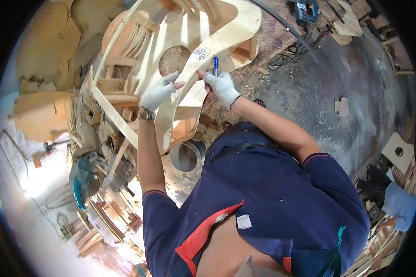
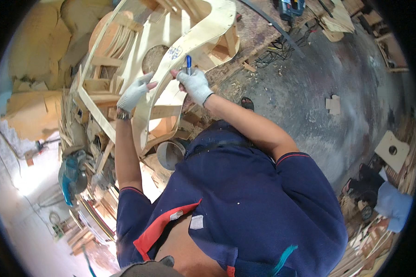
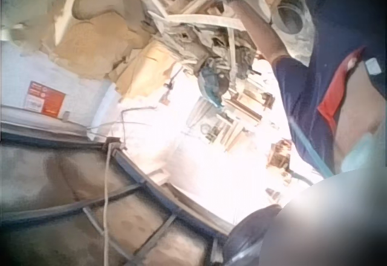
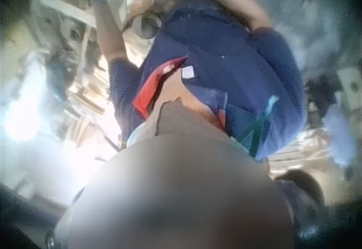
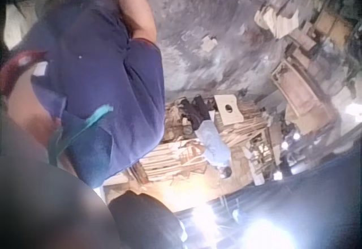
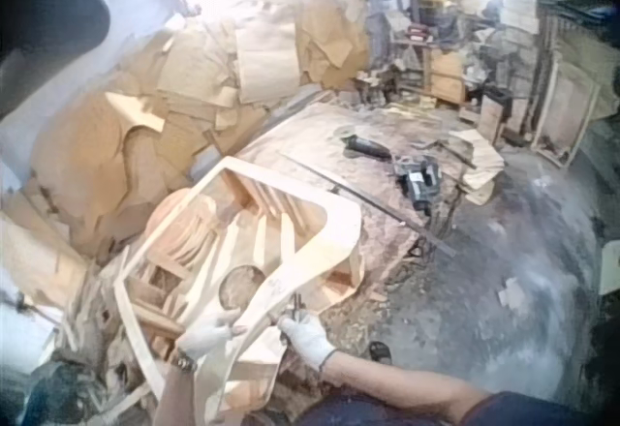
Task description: The person selects a wooden plank, cuts it on a table saw, and then uses a chop saw to trim smaller pieces. They mark the wood with a pen and fit the cut pieces into a wooden frame.
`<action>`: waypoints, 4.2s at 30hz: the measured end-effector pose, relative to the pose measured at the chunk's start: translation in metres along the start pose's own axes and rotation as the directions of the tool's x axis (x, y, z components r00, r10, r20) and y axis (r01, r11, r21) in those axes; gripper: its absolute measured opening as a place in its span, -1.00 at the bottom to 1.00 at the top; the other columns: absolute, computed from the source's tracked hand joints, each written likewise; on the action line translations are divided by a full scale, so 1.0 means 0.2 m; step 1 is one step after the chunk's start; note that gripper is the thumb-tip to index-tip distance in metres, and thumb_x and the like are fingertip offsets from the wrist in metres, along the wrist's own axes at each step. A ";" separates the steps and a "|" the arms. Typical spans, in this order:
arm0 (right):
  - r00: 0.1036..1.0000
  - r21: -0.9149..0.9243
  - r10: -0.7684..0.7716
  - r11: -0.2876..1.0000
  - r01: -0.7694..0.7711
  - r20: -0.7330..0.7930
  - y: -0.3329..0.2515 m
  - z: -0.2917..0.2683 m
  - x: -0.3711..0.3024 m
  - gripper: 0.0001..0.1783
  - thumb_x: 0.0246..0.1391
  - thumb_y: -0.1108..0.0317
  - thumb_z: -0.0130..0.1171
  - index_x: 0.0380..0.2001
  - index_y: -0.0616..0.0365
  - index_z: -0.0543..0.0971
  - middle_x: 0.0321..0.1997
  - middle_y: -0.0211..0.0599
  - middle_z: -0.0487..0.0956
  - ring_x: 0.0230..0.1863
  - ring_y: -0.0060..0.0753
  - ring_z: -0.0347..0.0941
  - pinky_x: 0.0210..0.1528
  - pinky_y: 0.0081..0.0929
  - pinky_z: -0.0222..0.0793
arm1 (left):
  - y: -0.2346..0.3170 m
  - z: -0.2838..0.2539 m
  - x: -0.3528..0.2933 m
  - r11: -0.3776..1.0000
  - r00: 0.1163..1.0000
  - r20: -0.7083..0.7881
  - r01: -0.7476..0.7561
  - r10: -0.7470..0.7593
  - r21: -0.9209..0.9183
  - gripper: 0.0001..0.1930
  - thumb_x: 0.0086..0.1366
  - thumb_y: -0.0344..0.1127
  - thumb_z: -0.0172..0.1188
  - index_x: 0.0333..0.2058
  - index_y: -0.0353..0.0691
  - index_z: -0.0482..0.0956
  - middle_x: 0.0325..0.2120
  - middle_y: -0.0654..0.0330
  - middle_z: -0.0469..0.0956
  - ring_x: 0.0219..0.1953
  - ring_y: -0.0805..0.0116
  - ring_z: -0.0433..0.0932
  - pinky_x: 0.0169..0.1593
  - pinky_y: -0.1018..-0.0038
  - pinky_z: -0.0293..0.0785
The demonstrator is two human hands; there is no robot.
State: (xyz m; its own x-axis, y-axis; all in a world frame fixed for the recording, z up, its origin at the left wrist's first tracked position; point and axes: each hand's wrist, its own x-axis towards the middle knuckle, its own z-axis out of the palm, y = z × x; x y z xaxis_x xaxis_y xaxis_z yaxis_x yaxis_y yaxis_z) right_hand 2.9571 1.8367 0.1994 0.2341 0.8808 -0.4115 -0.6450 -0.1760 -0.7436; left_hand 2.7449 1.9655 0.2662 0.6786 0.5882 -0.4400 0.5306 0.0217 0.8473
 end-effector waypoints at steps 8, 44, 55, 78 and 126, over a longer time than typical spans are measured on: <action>0.998 -0.040 0.028 0.999 -0.026 0.053 -0.05 -0.01 -0.03 -0.68 0.14 0.13 0.42 -0.44 0.17 0.62 -0.63 -0.49 0.50 -0.70 -0.67 0.32 -0.65 -0.63 0.16 | 0.12 0.10 -0.01 0.989 0.997 -0.064 0.046 -0.037 0.139 -0.05 0.17 -0.14 0.48 0.35 -0.58 0.18 0.15 -0.03 0.52 0.15 0.31 0.50 0.22 0.43 0.38; 0.997 0.118 0.072 0.990 -0.075 0.023 -0.05 -0.05 -0.02 -0.69 0.13 0.14 0.43 -0.44 0.14 0.61 -0.68 -0.48 0.48 -0.73 -0.62 0.33 -0.69 -0.59 0.13 | 0.18 0.16 0.00 0.986 0.999 -0.049 0.024 -0.016 0.167 -0.39 0.13 -0.21 0.48 0.11 -0.42 0.55 -0.24 0.13 0.69 -0.19 0.45 0.63 -0.07 0.47 0.54; 0.997 0.047 0.077 0.996 -0.078 0.007 -0.07 -0.03 0.00 -0.69 0.20 0.10 0.37 -0.38 0.12 0.63 -0.71 -0.52 0.44 -0.75 -0.66 0.24 -0.69 -0.62 0.06 | 0.15 0.14 0.00 0.995 0.999 -0.022 0.039 -0.037 0.095 -0.33 0.14 -0.24 0.47 0.17 -0.46 0.48 -0.16 0.09 0.67 -0.15 0.40 0.64 -0.04 0.46 0.55; 0.999 -0.114 -0.053 0.992 0.053 0.010 -0.13 -0.06 0.02 -0.63 0.04 0.12 0.51 -0.56 0.18 0.63 -0.69 -0.43 0.49 -0.70 -0.60 0.32 -0.63 -0.55 0.18 | 0.15 0.14 0.05 0.977 0.988 -0.029 0.154 -0.151 0.148 -0.45 0.39 0.18 0.19 -0.21 -0.32 0.65 -0.50 0.22 0.63 -0.50 0.54 0.55 -0.40 0.51 0.53; 0.986 0.156 -0.120 0.978 0.137 -0.117 0.22 -0.46 -0.59 -0.51 0.40 -0.09 0.04 -0.03 0.16 0.54 -0.52 -0.55 0.42 -0.74 -0.70 0.03 -0.67 -0.58 -0.03 | 0.11 0.34 -0.01 0.708 0.487 -0.564 -0.177 0.667 0.684 -0.70 0.17 -0.05 0.26 -0.31 -0.16 0.65 -0.35 0.07 0.63 -0.27 0.05 0.63 -0.14 0.16 0.56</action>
State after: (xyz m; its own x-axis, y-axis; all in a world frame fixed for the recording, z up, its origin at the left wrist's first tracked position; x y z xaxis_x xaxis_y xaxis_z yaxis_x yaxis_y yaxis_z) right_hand 2.9674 1.6845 0.1666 0.3933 0.8379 -0.3785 -0.7125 0.0176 -0.7014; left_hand 2.7903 1.9100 0.2657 0.3978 0.7571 0.5182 0.6027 -0.6415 0.4746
